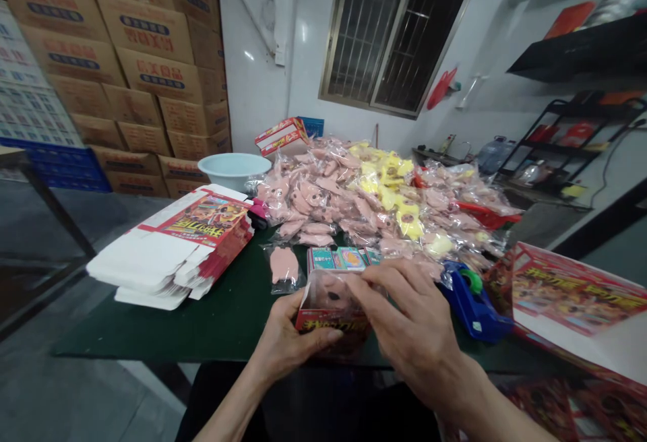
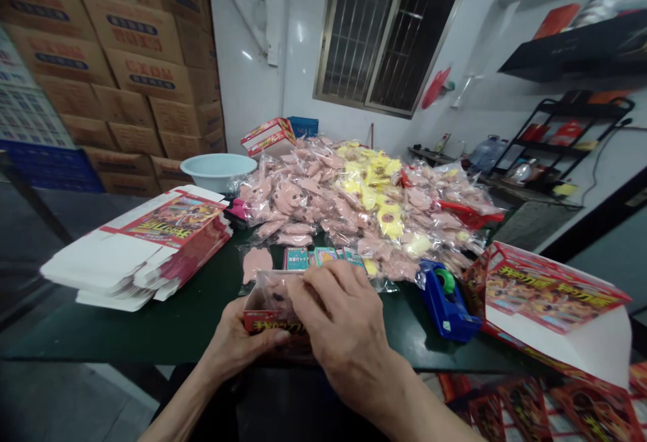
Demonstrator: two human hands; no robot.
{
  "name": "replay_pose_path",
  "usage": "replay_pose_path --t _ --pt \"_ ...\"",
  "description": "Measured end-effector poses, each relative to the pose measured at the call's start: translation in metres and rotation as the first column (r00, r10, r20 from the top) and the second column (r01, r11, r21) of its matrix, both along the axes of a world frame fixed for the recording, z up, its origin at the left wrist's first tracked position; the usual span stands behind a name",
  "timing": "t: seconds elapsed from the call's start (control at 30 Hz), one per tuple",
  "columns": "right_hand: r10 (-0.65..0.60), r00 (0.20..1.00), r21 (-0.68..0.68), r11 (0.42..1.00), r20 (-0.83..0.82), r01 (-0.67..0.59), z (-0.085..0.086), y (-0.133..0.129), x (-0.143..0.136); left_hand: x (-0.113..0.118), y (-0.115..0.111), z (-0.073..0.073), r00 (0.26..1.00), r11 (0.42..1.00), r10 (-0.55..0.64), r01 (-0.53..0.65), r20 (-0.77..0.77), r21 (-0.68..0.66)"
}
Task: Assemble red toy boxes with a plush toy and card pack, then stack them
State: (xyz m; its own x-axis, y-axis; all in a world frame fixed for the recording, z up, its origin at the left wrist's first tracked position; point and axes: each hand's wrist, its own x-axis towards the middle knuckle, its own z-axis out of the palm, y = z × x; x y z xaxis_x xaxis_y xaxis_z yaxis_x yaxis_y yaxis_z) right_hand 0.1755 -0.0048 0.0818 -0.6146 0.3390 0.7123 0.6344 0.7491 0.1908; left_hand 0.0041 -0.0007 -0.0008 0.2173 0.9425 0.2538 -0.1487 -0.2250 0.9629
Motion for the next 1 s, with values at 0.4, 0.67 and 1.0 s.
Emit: replay_pose_path --t 0.4,0.67,1.0 --pt "-0.150 0.988 -0.191 0.970 0.023 0.151 0.016 -0.013 -0.006 0.007 -0.002 -0.007 0.998 0.995 0.061 -0.059 -0.025 0.082" --pt "-0.104 0.982 -0.126 0.984 0.157 0.124 0.012 -0.006 -0.001 0.006 -0.002 -0.013 0.991 0.991 0.103 -0.095 -0.085 0.097" --pt "0.015 0.973 -0.186 0.981 -0.232 -0.059 -0.038 -0.030 -0.024 -0.011 -0.013 -0.023 0.849 0.852 0.483 -0.400 -0.213 0.338"
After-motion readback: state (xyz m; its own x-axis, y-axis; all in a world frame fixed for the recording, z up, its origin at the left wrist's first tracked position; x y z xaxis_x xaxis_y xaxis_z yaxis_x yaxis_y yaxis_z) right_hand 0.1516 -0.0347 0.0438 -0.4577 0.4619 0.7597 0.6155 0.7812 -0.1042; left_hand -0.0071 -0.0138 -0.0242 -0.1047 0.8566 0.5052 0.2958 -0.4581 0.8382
